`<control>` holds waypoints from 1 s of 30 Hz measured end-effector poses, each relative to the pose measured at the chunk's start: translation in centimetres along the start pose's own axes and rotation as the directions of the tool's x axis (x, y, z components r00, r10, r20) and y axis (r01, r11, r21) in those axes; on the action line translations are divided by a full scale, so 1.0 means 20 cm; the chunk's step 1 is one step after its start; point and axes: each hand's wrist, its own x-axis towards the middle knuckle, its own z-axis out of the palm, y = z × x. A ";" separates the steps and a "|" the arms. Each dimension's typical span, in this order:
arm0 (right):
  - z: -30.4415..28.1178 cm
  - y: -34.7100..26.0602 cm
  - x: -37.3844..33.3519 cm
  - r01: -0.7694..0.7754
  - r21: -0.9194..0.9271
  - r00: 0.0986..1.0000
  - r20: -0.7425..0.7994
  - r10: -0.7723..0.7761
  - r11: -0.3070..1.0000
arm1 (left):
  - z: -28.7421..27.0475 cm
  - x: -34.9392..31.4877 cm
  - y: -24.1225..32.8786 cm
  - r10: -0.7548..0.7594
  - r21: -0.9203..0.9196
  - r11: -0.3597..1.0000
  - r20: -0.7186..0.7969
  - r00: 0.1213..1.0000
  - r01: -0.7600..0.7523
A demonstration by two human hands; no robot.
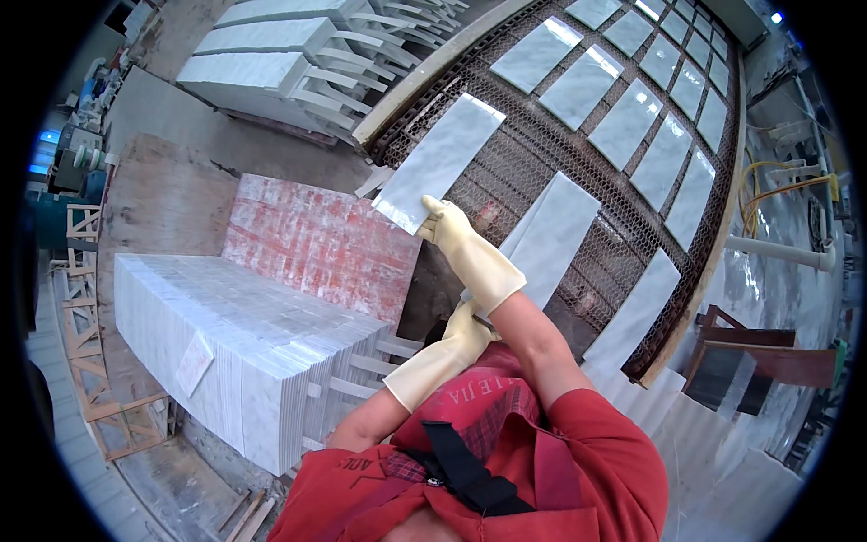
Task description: The person picks up rectangular white tiles from a stack and places them one by one onto a metal mesh rack. The tiles are arranged in neat rows on the rack.
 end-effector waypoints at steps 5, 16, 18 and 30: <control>-0.05 0.04 0.07 -0.005 0.077 0.998 0.066 0.000 0.997 | -0.06 0.10 -0.03 -0.030 -0.094 0.995 0.056 0.998 0.035; 0.02 -0.05 -0.20 -0.097 -0.203 0.994 -0.070 0.084 0.974 | -0.02 0.07 -0.01 -0.062 -0.162 0.985 0.028 0.998 0.066; 0.08 -0.11 -0.41 -0.055 -0.387 0.996 -0.085 0.023 0.921 | -0.05 0.12 -0.03 -0.072 -0.129 0.988 0.073 0.995 0.081; -0.72 -0.22 -1.28 0.250 -0.839 0.529 -0.301 -0.794 0.484 | -0.01 0.19 -0.07 -0.084 -0.132 0.987 0.073 0.994 0.093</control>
